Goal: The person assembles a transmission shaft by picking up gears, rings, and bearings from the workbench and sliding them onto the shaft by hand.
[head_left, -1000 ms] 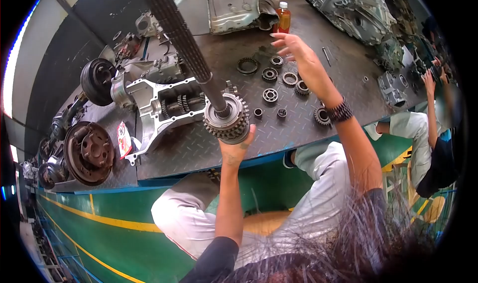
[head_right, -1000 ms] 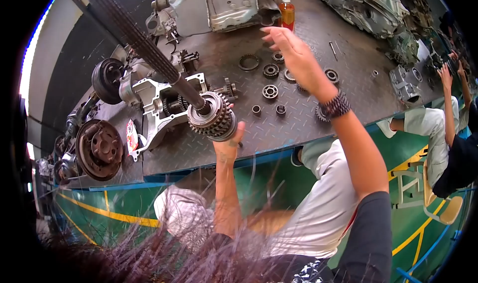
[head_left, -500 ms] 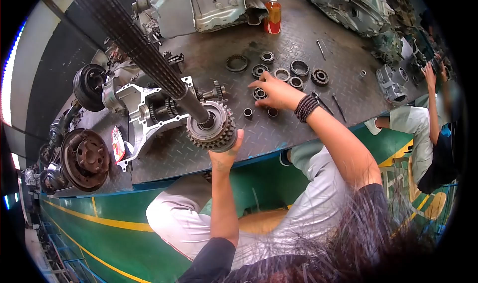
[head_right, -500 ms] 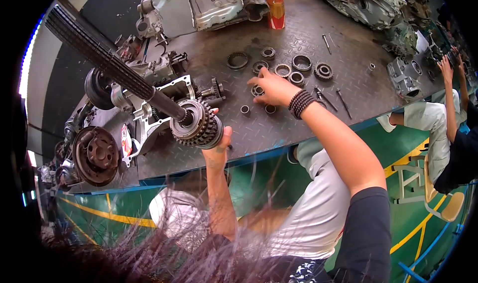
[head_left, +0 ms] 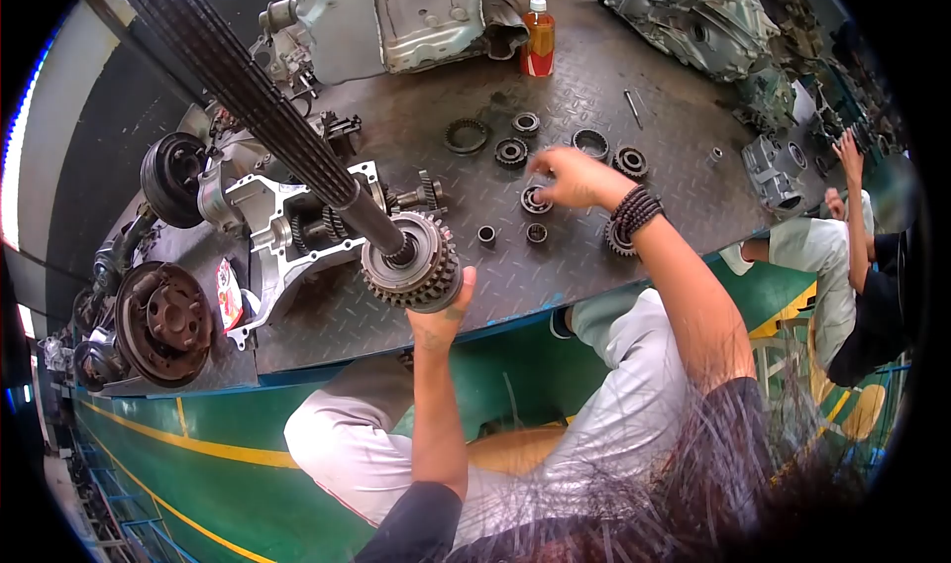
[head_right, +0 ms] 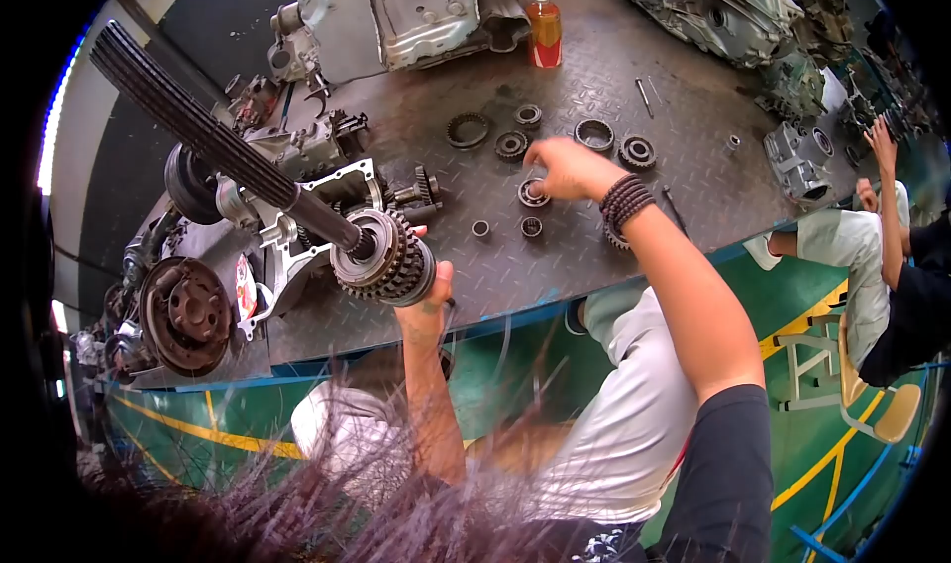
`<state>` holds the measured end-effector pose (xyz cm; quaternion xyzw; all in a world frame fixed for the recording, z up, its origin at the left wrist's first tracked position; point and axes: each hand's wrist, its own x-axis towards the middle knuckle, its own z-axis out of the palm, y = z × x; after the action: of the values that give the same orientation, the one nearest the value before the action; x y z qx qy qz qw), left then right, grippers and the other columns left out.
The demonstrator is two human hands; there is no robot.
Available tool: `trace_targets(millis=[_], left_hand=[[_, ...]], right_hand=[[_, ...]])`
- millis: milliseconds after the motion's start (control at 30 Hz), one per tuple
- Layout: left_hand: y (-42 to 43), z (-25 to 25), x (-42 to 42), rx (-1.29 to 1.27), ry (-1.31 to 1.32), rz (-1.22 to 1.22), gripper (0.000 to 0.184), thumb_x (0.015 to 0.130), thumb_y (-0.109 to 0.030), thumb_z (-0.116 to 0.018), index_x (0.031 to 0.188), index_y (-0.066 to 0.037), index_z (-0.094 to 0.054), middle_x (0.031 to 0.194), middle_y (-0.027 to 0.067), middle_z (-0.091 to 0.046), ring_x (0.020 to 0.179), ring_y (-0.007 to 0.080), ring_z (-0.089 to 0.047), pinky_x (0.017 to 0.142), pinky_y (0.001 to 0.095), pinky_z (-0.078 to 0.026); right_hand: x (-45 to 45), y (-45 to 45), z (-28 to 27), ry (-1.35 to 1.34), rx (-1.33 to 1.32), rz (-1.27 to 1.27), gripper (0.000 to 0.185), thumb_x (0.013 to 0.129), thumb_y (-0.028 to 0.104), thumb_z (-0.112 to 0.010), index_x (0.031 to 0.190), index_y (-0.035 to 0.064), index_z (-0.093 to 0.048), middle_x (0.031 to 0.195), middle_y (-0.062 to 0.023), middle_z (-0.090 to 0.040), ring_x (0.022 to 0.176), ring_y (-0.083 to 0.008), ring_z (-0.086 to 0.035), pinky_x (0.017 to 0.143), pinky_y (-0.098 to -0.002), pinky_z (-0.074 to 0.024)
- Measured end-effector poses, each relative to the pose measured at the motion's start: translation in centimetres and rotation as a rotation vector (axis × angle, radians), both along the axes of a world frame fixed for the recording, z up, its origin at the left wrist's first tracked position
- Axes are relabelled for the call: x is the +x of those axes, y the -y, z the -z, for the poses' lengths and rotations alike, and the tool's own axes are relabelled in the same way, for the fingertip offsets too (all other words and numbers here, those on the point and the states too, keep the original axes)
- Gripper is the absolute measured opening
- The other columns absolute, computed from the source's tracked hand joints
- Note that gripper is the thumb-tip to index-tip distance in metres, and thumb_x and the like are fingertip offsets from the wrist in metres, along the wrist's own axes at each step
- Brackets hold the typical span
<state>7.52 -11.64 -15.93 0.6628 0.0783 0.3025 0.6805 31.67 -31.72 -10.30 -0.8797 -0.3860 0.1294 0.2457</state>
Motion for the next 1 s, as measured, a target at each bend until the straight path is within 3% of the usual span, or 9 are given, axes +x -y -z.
trace_targets(millis=[133, 233, 300, 433, 733, 833, 900, 967, 1000], left_hand=[[-0.1, -0.2, -0.3, 0.015, -0.040, 0.006, 0.063, 0.081, -0.007, -0.085, 0.139, -0.002, -0.061, 0.134, 0.0101, -0.065, 0.123, 0.0230, -0.060, 0.112, 0.0381, -0.044], [0.6, -1.2, -0.2, 0.111, 0.086, -0.035, 0.064, 0.080, -0.009, -0.087, 0.138, -0.003, -0.061, 0.133, 0.0099, -0.065, 0.123, 0.0231, -0.060, 0.112, 0.0385, -0.044], [0.7, -1.6, 0.0, 0.197, 0.153, -0.071, 0.066, 0.078, -0.010, -0.088, 0.138, -0.003, -0.060, 0.132, 0.0097, -0.065, 0.123, 0.0232, -0.060, 0.112, 0.0388, -0.044], [1.0, -1.5, -0.1, 0.209, 0.112, -0.086, 0.070, 0.077, -0.010, -0.089, 0.138, -0.003, -0.058, 0.133, 0.0094, -0.063, 0.124, 0.0234, -0.059, 0.112, 0.0393, -0.044], [0.1, -0.2, -0.1, 0.024, -0.067, -0.014, 0.067, 0.080, -0.005, -0.085, 0.141, -0.003, -0.057, 0.138, 0.0106, -0.062, 0.127, 0.0236, -0.058, 0.115, 0.0385, -0.041], [0.0, 0.4, -0.1, 0.040, -0.029, -0.024, 0.066, 0.080, -0.003, -0.084, 0.141, -0.003, -0.057, 0.137, 0.0110, -0.063, 0.128, 0.0238, -0.058, 0.114, 0.0386, -0.041], [-0.1, 0.7, -0.2, 0.052, -0.007, -0.021, 0.066, 0.080, -0.004, -0.085, 0.141, -0.003, -0.057, 0.137, 0.0112, -0.063, 0.127, 0.0236, -0.058, 0.114, 0.0388, -0.042], [-0.1, 0.6, -0.4, 0.080, 0.011, -0.023, 0.066, 0.081, -0.004, -0.085, 0.140, -0.003, -0.057, 0.137, 0.0113, -0.063, 0.127, 0.0236, -0.058, 0.113, 0.0390, -0.042], [0.0, 0.4, -0.4, 0.095, 0.008, -0.023, 0.065, 0.081, -0.005, -0.085, 0.140, -0.002, -0.057, 0.137, 0.0113, -0.063, 0.127, 0.0236, -0.058, 0.113, 0.0389, -0.042]], right_hand=[[1.6, 0.5, -0.1, 0.299, 0.266, 0.320, 0.025, 0.095, 0.010, -0.063, 0.117, 0.0039, -0.070, 0.120, -0.0179, -0.070, 0.114, -0.0380, -0.066, 0.101, -0.0443, -0.0527], [1.3, -1.1, 1.9, 0.382, 0.307, 0.081, 0.027, 0.095, 0.010, -0.063, 0.121, 0.0049, -0.068, 0.132, -0.0178, -0.063, 0.122, -0.0379, -0.062, 0.105, -0.0445, -0.0505], [-0.3, -2.9, 3.9, 0.420, 0.170, 0.055, 0.037, 0.094, 0.012, -0.066, 0.130, 0.0070, -0.062, 0.141, -0.0176, -0.053, 0.128, -0.0400, -0.057, 0.107, -0.0480, -0.0487], [-1.6, -5.5, 4.5, 0.436, 0.096, 0.223, 0.043, 0.088, 0.015, -0.074, 0.126, 0.0090, -0.054, 0.129, -0.0175, -0.054, 0.119, -0.0391, -0.061, 0.095, -0.0514, -0.0535], [-0.9, -5.1, 4.7, 0.353, 0.179, 0.214, 0.064, 0.084, 0.040, -0.084, 0.131, 0.0033, -0.063, 0.129, -0.0184, -0.060, 0.126, -0.0377, -0.057, 0.112, -0.0479, -0.0438], [-0.1, -4.3, 3.3, 0.260, 0.200, 0.235, 0.065, 0.081, 0.044, -0.086, 0.126, 0.0019, -0.068, 0.120, -0.0200, -0.068, 0.120, -0.0376, -0.062, 0.114, -0.0468, -0.0416], [1.9, -3.6, 2.9, 0.005, 0.517, 0.375, 0.077, 0.080, 0.053, -0.088, 0.129, -0.0022, -0.067, 0.122, -0.0168, -0.072, 0.113, -0.0266, -0.068, 0.104, -0.0418, -0.0503], [2.4, -1.9, -1.1, -0.378, 0.910, 0.404, 0.066, 0.090, 0.045, -0.082, 0.135, 0.0018, -0.061, 0.126, -0.0107, -0.067, 0.102, -0.0200, -0.068, 0.092, -0.0345, -0.0553], [3.0, -0.2, -2.4, -0.536, 1.105, 0.303, 0.057, 0.094, 0.046, -0.076, 0.129, 0.0033, -0.063, 0.113, -0.0083, -0.068, 0.095, -0.0194, -0.068, 0.085, -0.0343, -0.0560]])
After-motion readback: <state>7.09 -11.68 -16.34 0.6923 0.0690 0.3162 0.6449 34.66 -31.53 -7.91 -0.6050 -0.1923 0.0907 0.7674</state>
